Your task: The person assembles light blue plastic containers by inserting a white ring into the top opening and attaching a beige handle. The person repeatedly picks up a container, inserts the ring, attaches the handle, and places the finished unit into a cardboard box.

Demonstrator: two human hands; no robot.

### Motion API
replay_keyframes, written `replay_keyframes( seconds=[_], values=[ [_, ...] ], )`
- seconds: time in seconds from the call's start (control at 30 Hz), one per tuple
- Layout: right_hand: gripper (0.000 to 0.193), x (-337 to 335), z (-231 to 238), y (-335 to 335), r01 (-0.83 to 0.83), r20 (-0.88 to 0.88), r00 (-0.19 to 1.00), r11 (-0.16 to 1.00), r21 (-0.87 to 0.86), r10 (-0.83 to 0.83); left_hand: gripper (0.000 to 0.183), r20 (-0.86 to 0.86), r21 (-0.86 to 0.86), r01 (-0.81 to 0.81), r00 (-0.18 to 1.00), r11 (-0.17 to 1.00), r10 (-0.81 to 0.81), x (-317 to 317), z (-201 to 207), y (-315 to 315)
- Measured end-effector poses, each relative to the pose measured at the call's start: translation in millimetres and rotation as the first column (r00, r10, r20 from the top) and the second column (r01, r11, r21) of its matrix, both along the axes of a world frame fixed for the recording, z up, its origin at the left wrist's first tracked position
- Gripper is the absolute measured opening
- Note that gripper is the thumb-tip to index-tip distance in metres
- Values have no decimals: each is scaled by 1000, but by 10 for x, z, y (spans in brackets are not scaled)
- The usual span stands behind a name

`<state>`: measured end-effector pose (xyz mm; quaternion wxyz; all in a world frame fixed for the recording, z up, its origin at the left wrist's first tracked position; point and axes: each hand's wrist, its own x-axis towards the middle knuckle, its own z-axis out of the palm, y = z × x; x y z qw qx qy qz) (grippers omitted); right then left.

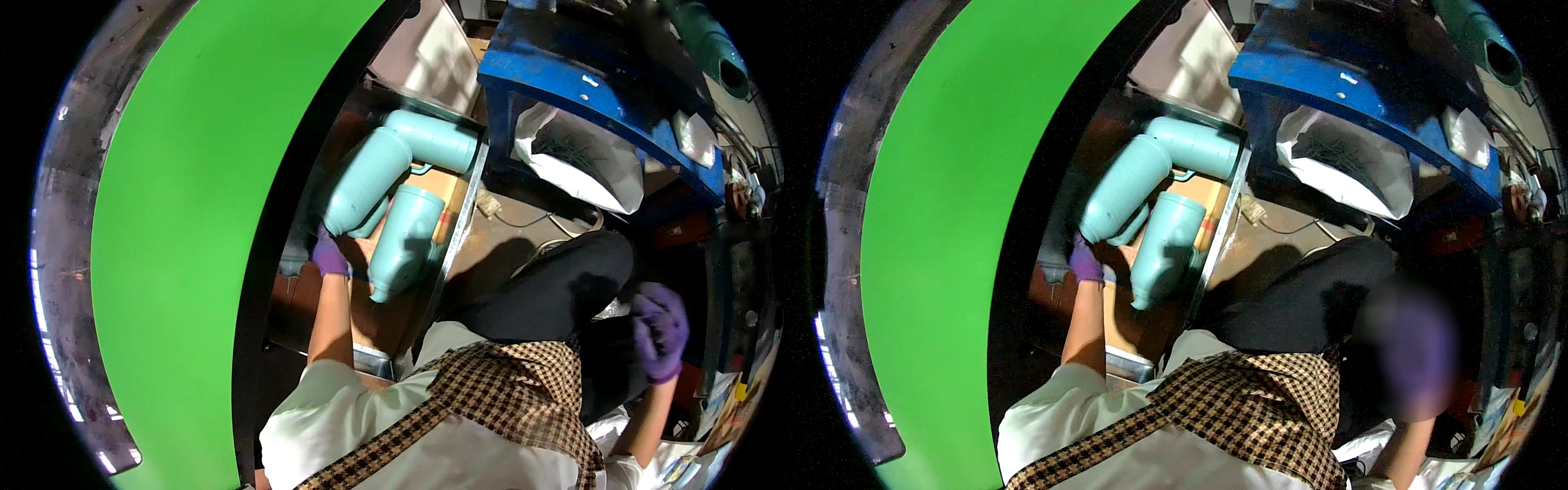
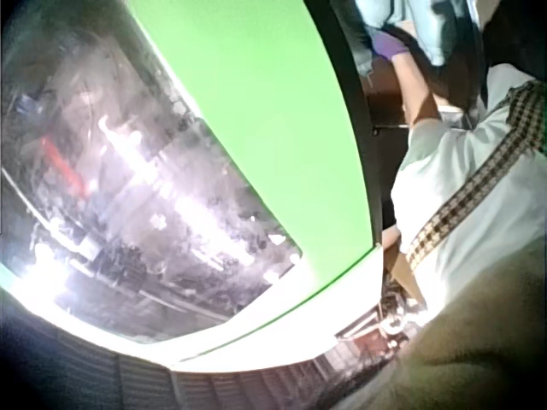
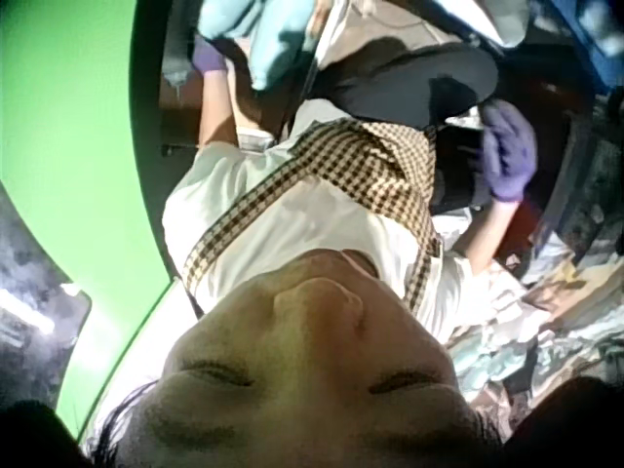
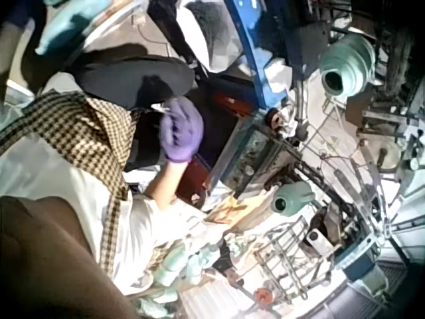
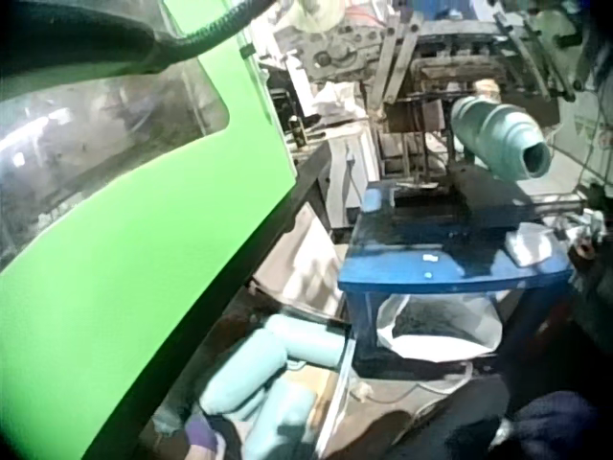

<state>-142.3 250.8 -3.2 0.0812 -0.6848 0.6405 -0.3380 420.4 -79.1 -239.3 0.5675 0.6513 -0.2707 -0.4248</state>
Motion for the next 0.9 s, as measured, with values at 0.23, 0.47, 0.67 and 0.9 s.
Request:
replay_keyframes(
  seconds=[0.23,0.47,0.67,0.9],
  values=[
    [27,806,-133,-786,-292,-98,956,896,-334,275,64,913,-253,966,257,55,-315,-2090,2309,795],
    [58,1096,-562,-539,30,-162,986,998,-56,-38,59,874,-225,924,52,-308,-483,-3210,2021,1075],
    [29,1145,-822,-342,222,-105,969,975,-13,-222,51,926,-89,866,-111,-492,-362,-3540,1920,1205],
    [22,1220,-1144,-123,374,219,898,924,77,-382,53,934,-57,810,-164,-583,-318,-3694,1960,1381]
  ],
)
